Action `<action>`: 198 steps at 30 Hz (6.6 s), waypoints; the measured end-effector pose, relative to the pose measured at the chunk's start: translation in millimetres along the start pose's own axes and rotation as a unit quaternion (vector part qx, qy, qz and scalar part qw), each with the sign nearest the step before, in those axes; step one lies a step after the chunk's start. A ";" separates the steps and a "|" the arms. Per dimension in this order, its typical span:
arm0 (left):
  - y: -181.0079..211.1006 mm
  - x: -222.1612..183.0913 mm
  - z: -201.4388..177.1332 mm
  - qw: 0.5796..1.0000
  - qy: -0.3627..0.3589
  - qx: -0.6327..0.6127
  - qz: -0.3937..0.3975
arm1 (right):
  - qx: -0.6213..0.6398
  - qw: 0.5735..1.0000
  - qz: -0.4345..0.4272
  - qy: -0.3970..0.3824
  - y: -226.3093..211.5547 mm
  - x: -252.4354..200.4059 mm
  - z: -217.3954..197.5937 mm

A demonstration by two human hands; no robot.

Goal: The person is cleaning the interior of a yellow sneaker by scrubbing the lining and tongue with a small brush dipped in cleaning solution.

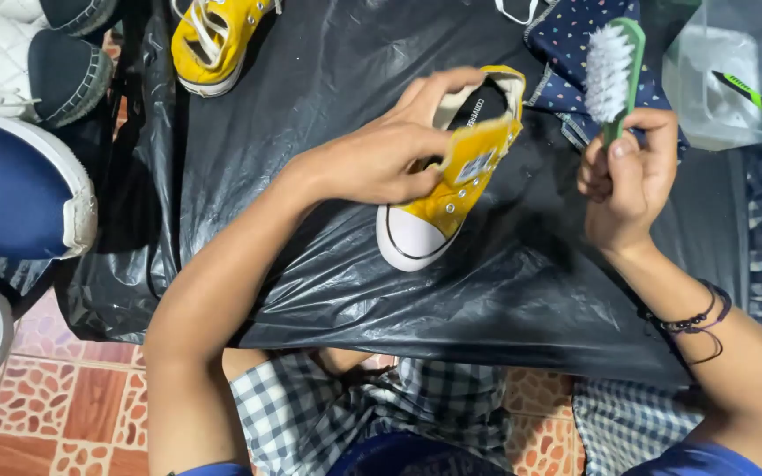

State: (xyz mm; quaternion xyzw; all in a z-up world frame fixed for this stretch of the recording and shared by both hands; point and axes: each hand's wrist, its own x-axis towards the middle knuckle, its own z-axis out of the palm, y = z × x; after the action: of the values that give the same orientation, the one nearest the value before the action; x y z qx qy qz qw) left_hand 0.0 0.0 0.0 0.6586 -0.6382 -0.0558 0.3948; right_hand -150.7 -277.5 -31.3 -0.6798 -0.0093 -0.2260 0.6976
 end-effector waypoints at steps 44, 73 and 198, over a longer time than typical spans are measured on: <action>137.3 -62.6 150.7 0.598 0.613 -0.473 -0.205 | -0.251 0.926 -0.099 -0.265 -15.1 -39.7 52.0; 117.8 -82.2 175.6 0.435 0.618 -0.625 -0.195 | -0.510 0.740 -0.283 -0.334 -48.7 -57.3 69.0; 136.5 0.4 134.1 0.444 0.658 -0.548 -0.263 | -0.375 0.876 -0.150 -0.262 -27.3 -28.9 44.2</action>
State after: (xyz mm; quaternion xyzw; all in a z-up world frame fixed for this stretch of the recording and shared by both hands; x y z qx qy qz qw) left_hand -186.1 -43.3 -10.6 0.2805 0.1809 -0.0451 0.9416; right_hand -172.6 -225.9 -11.5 -0.9154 -0.2081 -0.1286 0.3198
